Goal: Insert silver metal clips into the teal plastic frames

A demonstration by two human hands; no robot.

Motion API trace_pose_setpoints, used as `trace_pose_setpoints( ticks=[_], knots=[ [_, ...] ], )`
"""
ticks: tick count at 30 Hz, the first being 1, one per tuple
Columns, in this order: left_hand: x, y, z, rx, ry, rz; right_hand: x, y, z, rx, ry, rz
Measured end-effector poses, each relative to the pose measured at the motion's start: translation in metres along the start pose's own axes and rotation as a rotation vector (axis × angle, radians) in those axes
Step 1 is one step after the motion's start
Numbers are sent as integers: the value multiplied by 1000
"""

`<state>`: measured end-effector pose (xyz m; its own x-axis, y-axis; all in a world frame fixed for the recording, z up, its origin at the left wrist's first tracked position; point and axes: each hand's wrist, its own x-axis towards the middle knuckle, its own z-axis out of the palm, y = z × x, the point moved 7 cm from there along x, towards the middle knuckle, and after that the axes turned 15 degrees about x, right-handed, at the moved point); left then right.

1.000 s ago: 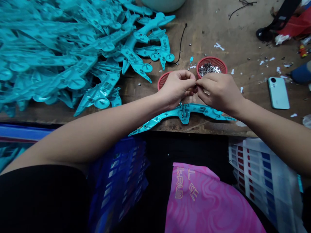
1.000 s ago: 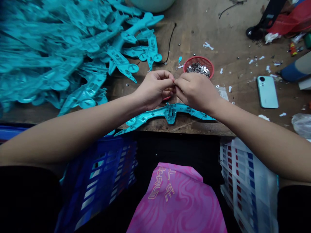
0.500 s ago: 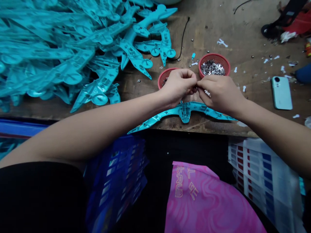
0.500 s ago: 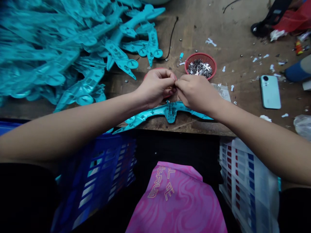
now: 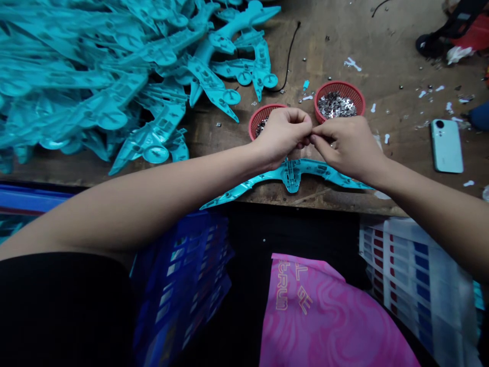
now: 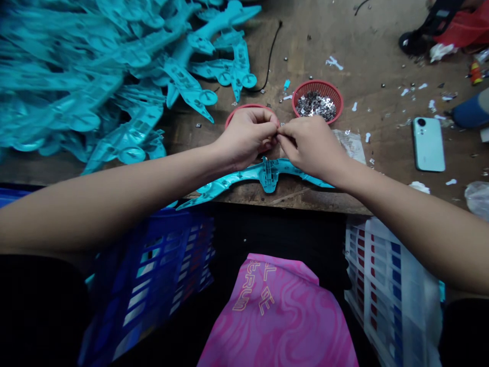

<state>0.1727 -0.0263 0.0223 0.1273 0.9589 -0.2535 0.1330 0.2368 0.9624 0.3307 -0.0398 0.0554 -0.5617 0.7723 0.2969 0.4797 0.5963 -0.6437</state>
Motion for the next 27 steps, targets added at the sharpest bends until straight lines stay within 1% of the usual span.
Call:
trace_pose_setpoints(
  ticks=[4,8,13,21,27],
  knots=[
    [0,0,1,6,11,16,0,4,0,42,30,60],
    [0,2,1,20,30,52,1,4,-2,60,43,65],
    [0,3,-2,62,85,95,1,5,-1,97,48,81],
    [-3,1,-2,62,103,58,1,3,-1,128,62,69],
    [-3,-1,-4,33,144,70,2,1,-1,96,75,75]
  ],
)
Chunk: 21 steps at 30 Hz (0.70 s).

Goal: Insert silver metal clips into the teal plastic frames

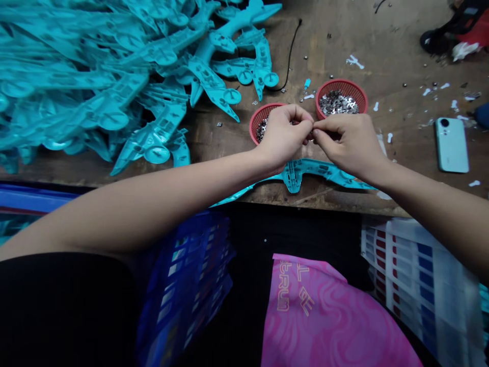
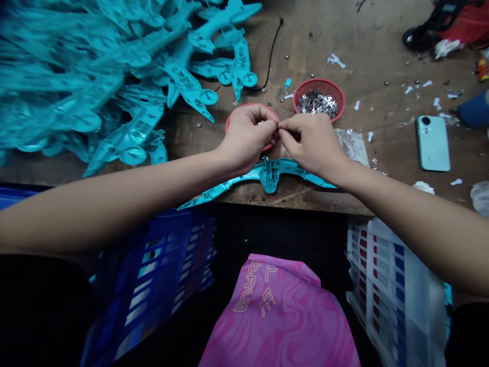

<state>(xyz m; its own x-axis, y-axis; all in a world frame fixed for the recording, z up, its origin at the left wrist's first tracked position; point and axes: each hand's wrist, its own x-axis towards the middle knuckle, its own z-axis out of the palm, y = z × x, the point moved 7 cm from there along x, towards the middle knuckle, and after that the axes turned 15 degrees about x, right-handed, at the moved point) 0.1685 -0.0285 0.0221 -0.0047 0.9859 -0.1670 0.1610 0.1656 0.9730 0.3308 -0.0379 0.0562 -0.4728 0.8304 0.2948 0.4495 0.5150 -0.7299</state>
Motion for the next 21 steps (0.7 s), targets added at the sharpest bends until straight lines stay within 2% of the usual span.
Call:
trace_pose_setpoints(
  ticks=[4,10,13,18,21],
  knots=[
    [0,1,0,-10,28,12,-2,0,0,-26,26,-35],
    [-2,3,3,-100,-11,8,-1,6,-3,-113,41,-56],
    [-2,4,1,-163,-32,57,1,6,-7,-154,57,-72],
    [1,3,-7,-176,-52,165,1,2,-12,-227,104,-222],
    [4,1,-10,-156,-49,201,1,5,-13,-216,98,-198]
  ],
)
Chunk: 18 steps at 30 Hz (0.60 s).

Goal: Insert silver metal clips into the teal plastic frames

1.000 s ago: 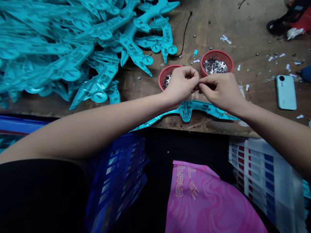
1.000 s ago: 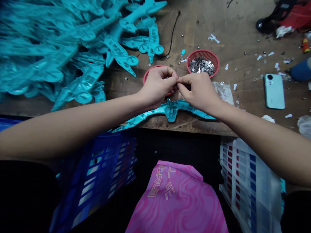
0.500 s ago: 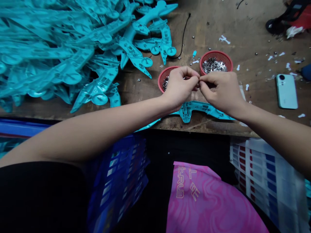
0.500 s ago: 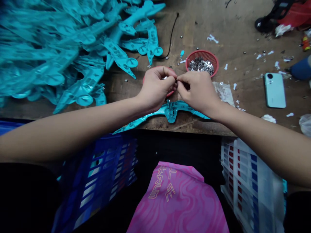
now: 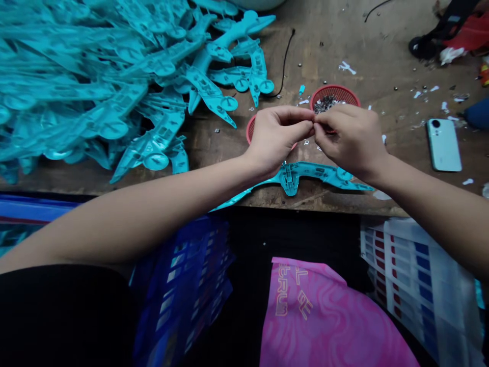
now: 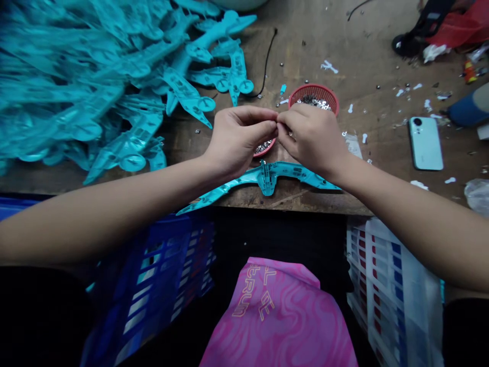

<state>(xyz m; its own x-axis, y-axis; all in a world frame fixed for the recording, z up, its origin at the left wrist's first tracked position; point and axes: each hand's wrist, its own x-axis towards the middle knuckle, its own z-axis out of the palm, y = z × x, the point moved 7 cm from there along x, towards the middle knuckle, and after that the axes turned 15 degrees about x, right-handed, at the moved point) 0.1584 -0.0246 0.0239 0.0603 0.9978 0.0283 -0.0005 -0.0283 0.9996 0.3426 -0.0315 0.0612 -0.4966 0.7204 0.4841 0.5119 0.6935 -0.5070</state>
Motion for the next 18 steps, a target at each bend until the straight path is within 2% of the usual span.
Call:
trace_pose_setpoints(
  ticks=[9,14,18],
  knots=[
    [-2,4,0,63,-4,77,2,-7,-2,-3,-23,68],
    [-2,7,0,112,28,117,0,-13,-2,-59,-6,-10],
    [-2,7,3,152,27,119,-1,-13,2,-153,-50,-68]
  ],
)
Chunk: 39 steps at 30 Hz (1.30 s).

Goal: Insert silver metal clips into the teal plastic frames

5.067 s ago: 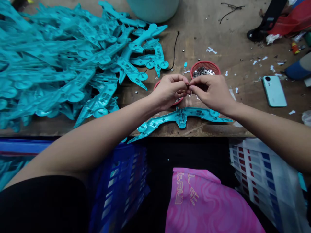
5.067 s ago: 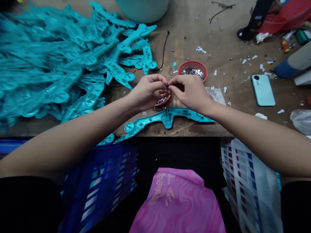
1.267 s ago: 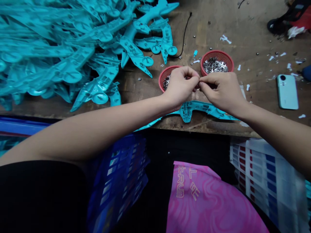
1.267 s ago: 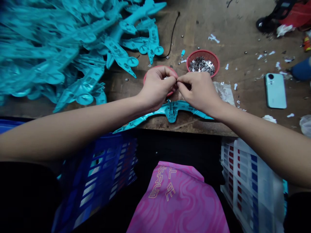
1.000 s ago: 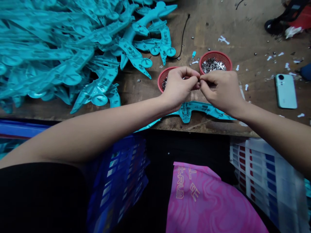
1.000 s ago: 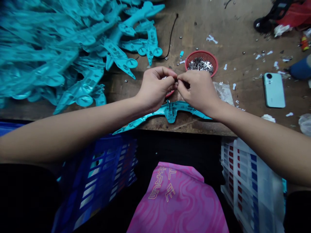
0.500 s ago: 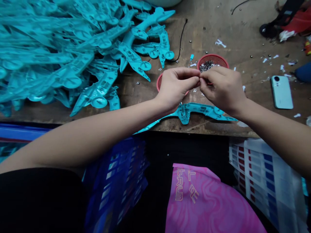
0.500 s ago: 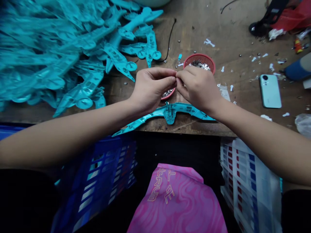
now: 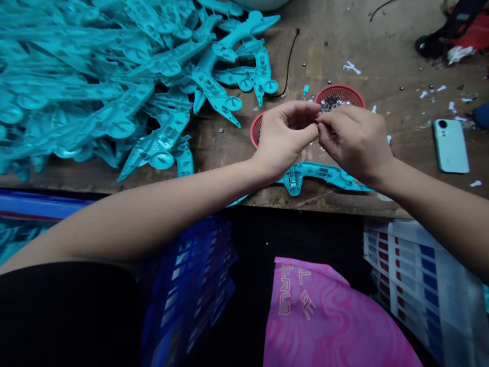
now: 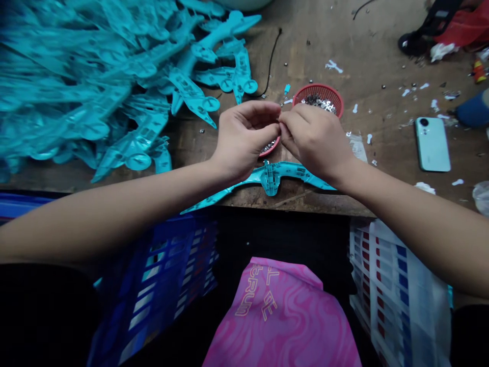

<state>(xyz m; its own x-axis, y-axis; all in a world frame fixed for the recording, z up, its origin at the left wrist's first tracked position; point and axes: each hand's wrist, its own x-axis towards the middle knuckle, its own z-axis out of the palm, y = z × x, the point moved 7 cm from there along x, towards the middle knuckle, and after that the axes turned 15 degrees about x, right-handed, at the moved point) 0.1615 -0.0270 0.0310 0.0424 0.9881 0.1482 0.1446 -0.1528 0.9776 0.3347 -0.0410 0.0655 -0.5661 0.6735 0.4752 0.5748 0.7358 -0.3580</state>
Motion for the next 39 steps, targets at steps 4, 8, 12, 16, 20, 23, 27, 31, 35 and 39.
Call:
trace_pose_setpoints(
  ticks=[4,8,12,16,20,23,27,31,35,39],
  knots=[
    [1,-1,3,-4,-3,4,-1,6,3,-7,-13,34],
    [2,-2,4,2,-3,-9,-3,6,2,24,-2,29],
    [2,1,4,-20,5,-22,-3,4,2,-2,3,19],
    [3,2,4,-59,7,-44,-3,0,2,-44,-6,23],
    [2,2,6,-106,-7,-42,-1,-6,1,-127,-20,15],
    [0,2,6,-97,-8,-65,0,-12,1,-200,3,-39],
    [-3,3,7,-56,4,-99,-1,-13,1,-236,33,-76],
    [-2,4,9,-68,4,-111,-2,-7,1,-155,39,-33],
    [-2,1,9,-75,5,-139,-3,2,4,-66,21,50],
    [-3,-1,9,-54,-18,-129,-1,5,5,-119,18,25]
  ],
)
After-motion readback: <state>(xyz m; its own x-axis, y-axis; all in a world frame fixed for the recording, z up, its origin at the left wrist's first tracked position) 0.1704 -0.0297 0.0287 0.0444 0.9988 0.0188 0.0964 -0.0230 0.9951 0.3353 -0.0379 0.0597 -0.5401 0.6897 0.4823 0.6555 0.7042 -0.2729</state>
